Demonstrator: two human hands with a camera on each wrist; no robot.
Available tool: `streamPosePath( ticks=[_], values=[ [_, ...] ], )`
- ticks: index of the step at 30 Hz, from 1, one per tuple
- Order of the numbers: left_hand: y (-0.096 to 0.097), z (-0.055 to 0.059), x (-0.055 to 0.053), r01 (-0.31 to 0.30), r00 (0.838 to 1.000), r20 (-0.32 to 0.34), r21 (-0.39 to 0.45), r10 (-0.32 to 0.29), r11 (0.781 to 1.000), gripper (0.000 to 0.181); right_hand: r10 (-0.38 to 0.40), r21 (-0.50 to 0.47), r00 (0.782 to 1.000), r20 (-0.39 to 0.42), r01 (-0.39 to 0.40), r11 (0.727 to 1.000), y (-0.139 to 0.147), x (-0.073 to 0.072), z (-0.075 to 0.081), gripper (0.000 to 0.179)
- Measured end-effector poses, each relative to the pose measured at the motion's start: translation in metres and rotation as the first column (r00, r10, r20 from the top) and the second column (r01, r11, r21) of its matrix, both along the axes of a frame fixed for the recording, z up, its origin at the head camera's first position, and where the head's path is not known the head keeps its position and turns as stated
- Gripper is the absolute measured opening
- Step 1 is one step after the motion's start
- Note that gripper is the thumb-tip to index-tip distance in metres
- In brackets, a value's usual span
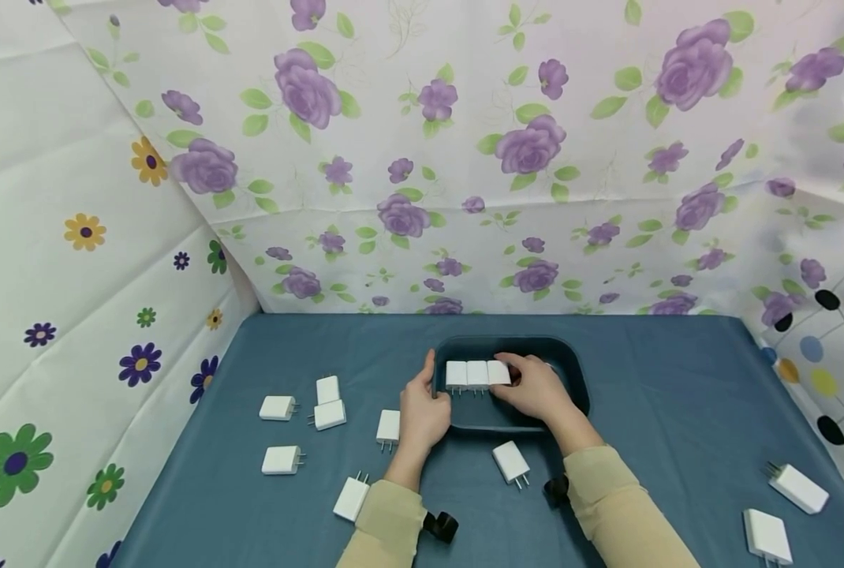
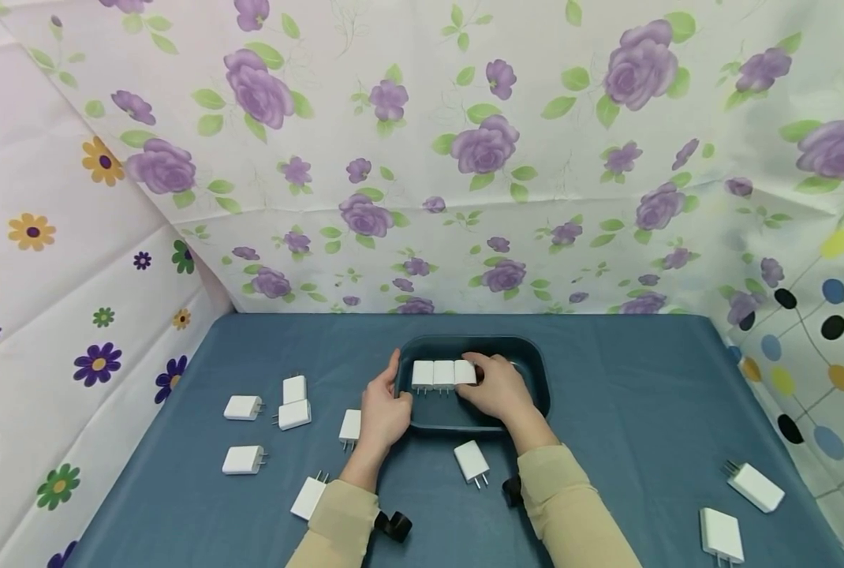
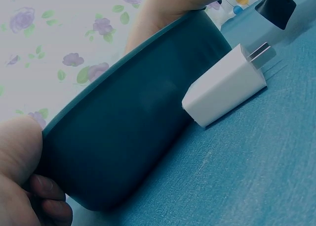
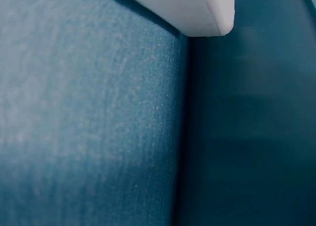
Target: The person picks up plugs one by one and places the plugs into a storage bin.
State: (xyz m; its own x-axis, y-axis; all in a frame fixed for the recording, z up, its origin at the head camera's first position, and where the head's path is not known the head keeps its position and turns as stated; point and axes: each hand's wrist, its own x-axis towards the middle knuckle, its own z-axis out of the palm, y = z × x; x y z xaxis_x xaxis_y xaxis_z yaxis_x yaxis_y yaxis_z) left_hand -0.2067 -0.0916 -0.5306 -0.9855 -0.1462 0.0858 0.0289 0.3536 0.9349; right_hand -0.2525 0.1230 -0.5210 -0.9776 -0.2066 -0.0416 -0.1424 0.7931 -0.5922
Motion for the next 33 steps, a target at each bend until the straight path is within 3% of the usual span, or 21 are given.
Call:
streamPosePath(
  ticks=[33],
  values=[
    [0.0007,0.0008,-0.0002,-0.005,1.000,0.016,-0.007,0.005,1.000,0.080,0.010,0.000,1.000,0.011,-0.010,1.000,-0.0006,-0.0012,-0.0008,0.066]
  ],
)
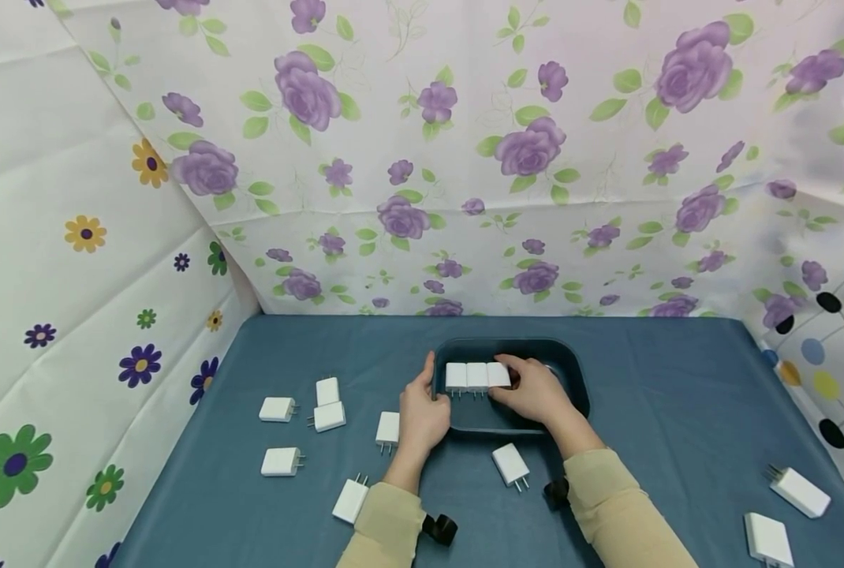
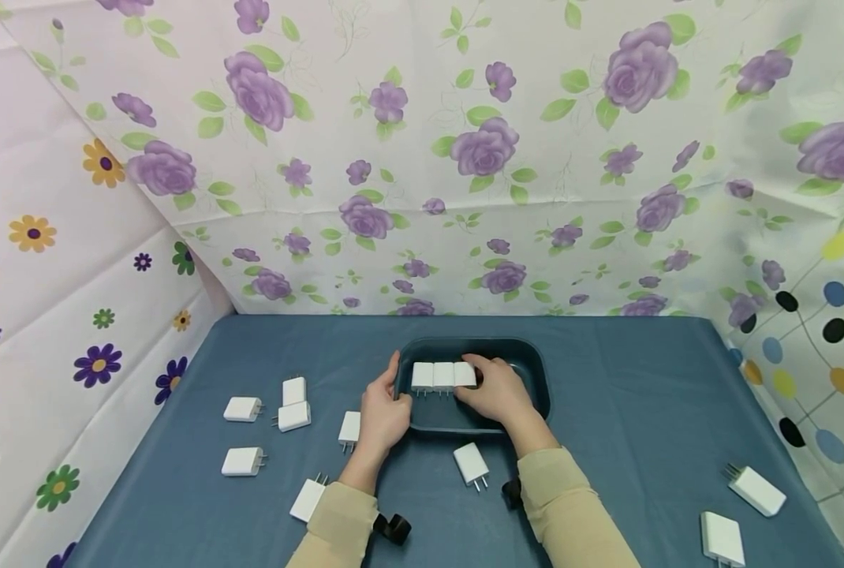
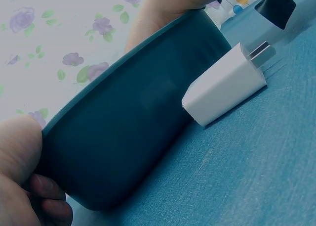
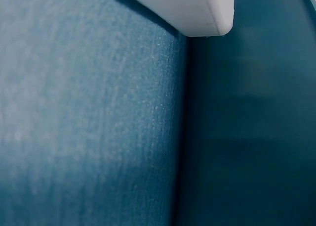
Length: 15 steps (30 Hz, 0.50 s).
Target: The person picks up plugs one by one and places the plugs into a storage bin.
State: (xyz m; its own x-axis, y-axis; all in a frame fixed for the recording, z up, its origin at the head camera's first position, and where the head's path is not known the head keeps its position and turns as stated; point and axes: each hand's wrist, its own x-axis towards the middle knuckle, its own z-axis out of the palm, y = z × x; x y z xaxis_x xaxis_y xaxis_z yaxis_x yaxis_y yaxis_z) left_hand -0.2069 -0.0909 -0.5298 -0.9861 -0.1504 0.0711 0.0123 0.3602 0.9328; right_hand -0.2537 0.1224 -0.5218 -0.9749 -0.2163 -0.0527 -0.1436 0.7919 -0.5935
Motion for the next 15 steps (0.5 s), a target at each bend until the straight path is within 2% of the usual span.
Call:
streamPosePath(
  ticks=[8,15],
  values=[
    [0.0003,0.0002,0.0000,0.017,1.000,-0.025,0.022,-0.017,1.000,0.080,-0.007,-0.015,1.000,-0.008,0.007,1.000,0.0023,0.0005,0.0005,0.067],
    [-0.0002,-0.0014,0.0000,0.013,1.000,-0.010,0.016,-0.013,1.000,0.080,-0.075,0.030,0.997,0.034,0.074,0.997,0.0014,0.0037,0.0090,0.075]
  ],
)
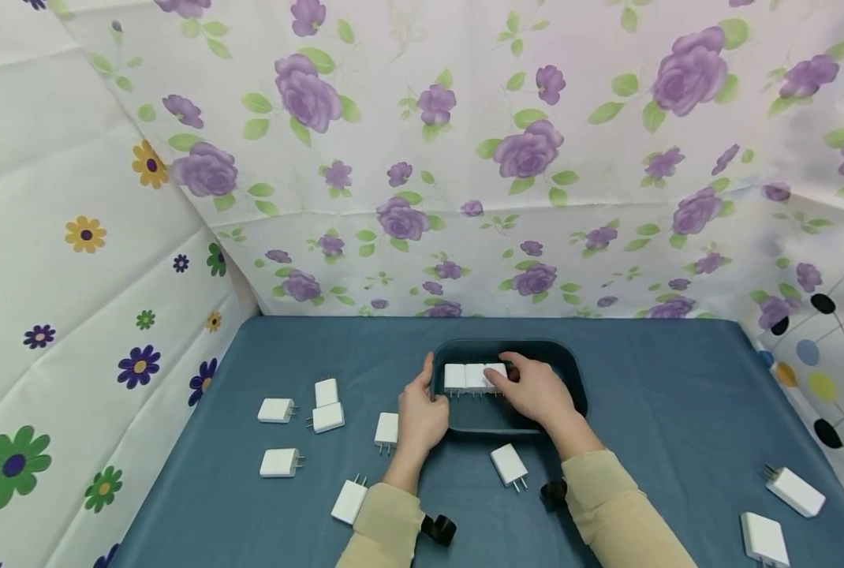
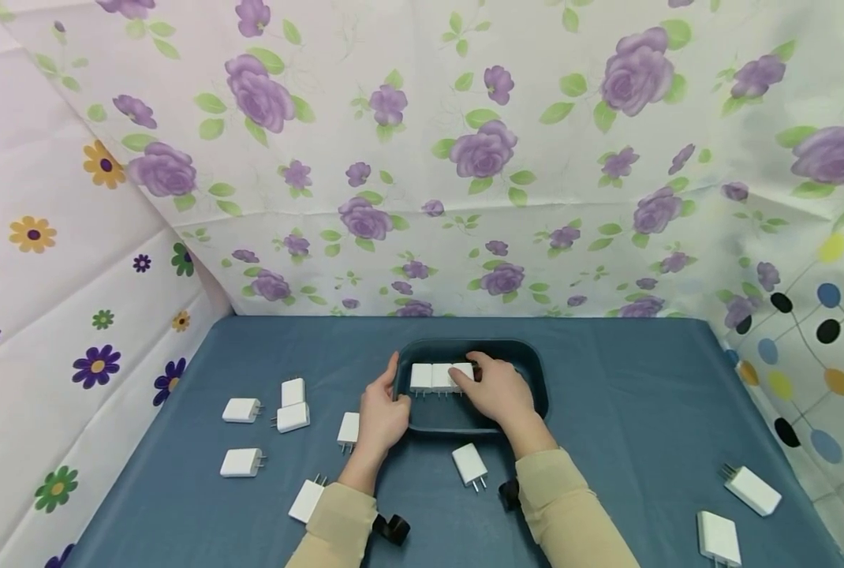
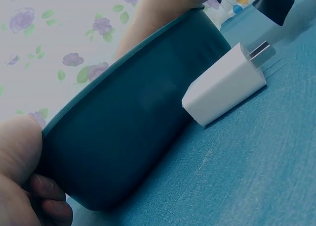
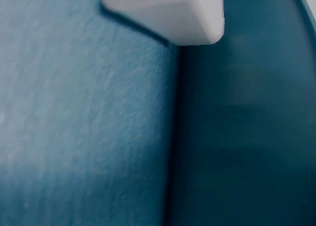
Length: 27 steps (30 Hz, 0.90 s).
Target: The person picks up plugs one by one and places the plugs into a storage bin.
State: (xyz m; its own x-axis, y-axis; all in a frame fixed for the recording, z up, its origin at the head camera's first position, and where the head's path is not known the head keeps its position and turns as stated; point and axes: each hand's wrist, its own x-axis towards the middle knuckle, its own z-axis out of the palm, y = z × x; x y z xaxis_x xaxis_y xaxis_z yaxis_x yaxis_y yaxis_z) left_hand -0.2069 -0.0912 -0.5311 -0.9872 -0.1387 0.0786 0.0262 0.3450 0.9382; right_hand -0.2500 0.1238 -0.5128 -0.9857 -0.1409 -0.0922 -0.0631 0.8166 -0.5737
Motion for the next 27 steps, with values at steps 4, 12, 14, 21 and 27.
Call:
streamPosePath(
  ticks=[4,12,14,21,27],
  values=[
    [-0.001,-0.002,0.001,0.000,1.000,-0.002,0.003,0.000,1.000,0.080,-0.027,0.018,0.999,0.023,0.026,1.000,0.004,0.008,0.009,0.076],
    [-0.002,-0.003,0.002,-0.010,1.000,-0.003,0.015,0.010,1.000,0.081,-0.003,-0.034,1.000,-0.022,0.002,0.999,0.023,0.042,0.028,0.073],
    [-0.002,-0.003,0.001,-0.011,1.000,-0.003,0.021,0.011,1.000,0.082,-0.002,-0.056,0.999,-0.035,0.000,0.998,0.027,0.051,0.031,0.073],
    [0.000,0.000,0.000,-0.011,1.000,-0.003,0.018,0.011,1.000,0.081,-0.006,-0.159,0.991,-0.137,-0.016,0.987,0.051,0.074,0.040,0.057],
    [0.000,0.000,0.001,-0.006,1.000,0.003,0.001,0.006,1.000,0.081,-0.077,-0.192,0.976,-0.203,0.038,0.981,0.083,0.089,0.044,0.050]
  ],
)
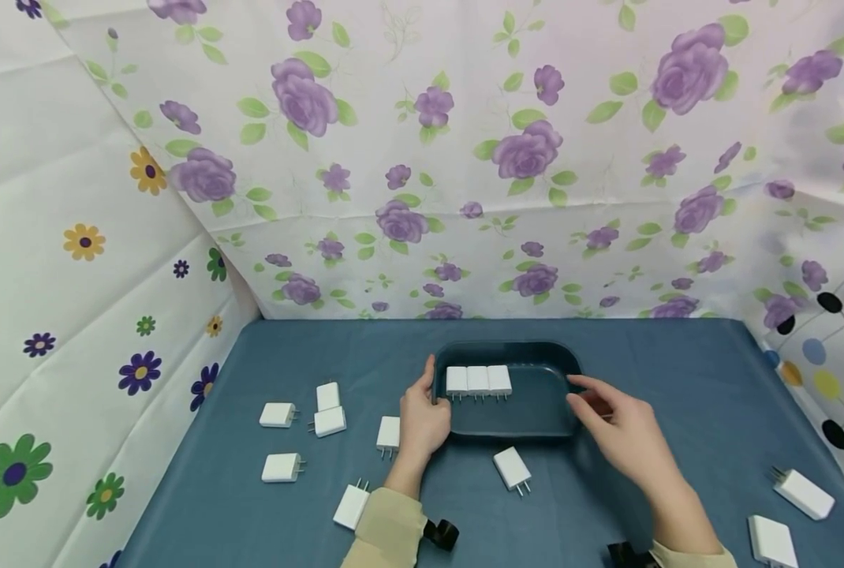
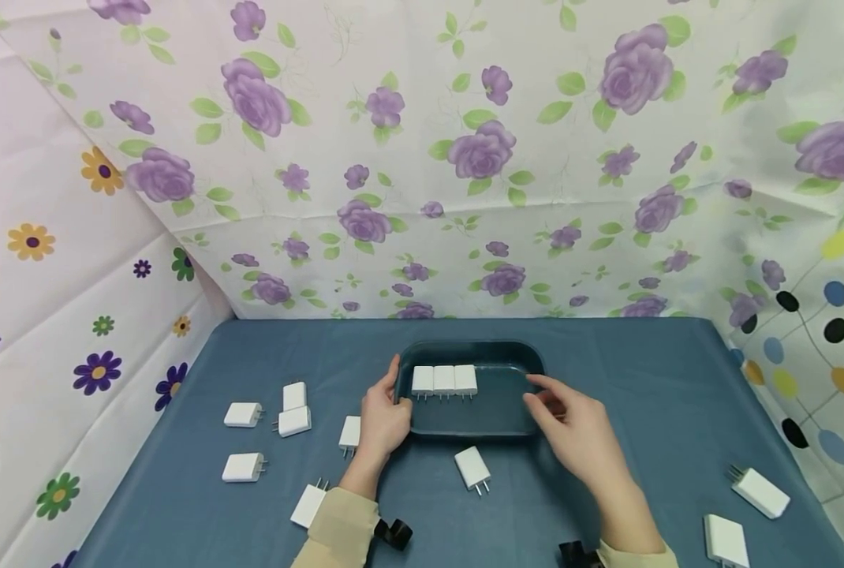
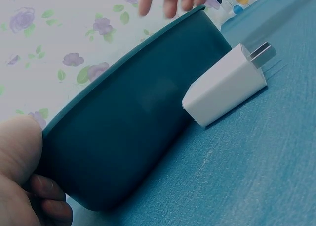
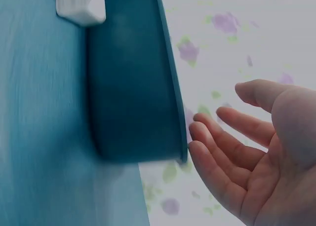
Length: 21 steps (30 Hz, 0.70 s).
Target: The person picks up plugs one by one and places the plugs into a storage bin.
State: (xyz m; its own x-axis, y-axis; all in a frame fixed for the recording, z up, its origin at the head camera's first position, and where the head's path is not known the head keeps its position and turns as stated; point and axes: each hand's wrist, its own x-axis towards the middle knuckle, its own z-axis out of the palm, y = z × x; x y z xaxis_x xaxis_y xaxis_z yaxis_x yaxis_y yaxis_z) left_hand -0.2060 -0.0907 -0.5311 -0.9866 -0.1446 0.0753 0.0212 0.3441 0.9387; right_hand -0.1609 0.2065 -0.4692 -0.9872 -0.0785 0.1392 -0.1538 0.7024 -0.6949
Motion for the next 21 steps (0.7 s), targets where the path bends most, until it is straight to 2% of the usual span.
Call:
streamPosePath(
  ticks=[7,10,12,15,18,21],
  values=[
    [0.003,0.000,0.000,0.010,1.000,0.003,0.019,-0.011,1.000,0.081,-0.090,0.069,0.995,0.054,0.086,0.994,0.046,0.013,-0.001,0.056],
    [0.005,-0.001,-0.001,0.020,1.000,-0.006,0.022,-0.020,1.000,0.081,-0.127,0.112,0.983,0.130,0.113,0.987,0.069,0.019,-0.001,0.063],
    [0.006,-0.002,-0.001,0.024,1.000,-0.006,0.020,-0.024,1.000,0.081,-0.155,0.152,0.968,0.197,0.126,0.980,0.084,0.021,-0.001,0.071],
    [0.008,-0.001,-0.001,0.023,1.000,-0.003,0.016,-0.023,1.000,0.081,-0.188,0.213,0.930,0.314,0.124,0.969,0.109,0.025,0.000,0.082],
    [0.009,0.000,-0.001,0.024,1.000,-0.003,0.017,-0.023,1.000,0.081,-0.252,0.273,0.877,0.408,0.146,0.951,0.129,0.034,-0.002,0.091],
    [0.009,0.000,-0.001,0.024,1.000,-0.007,0.019,-0.024,1.000,0.080,-0.334,0.330,0.813,0.477,0.187,0.925,0.146,0.047,-0.007,0.096]
  ],
)
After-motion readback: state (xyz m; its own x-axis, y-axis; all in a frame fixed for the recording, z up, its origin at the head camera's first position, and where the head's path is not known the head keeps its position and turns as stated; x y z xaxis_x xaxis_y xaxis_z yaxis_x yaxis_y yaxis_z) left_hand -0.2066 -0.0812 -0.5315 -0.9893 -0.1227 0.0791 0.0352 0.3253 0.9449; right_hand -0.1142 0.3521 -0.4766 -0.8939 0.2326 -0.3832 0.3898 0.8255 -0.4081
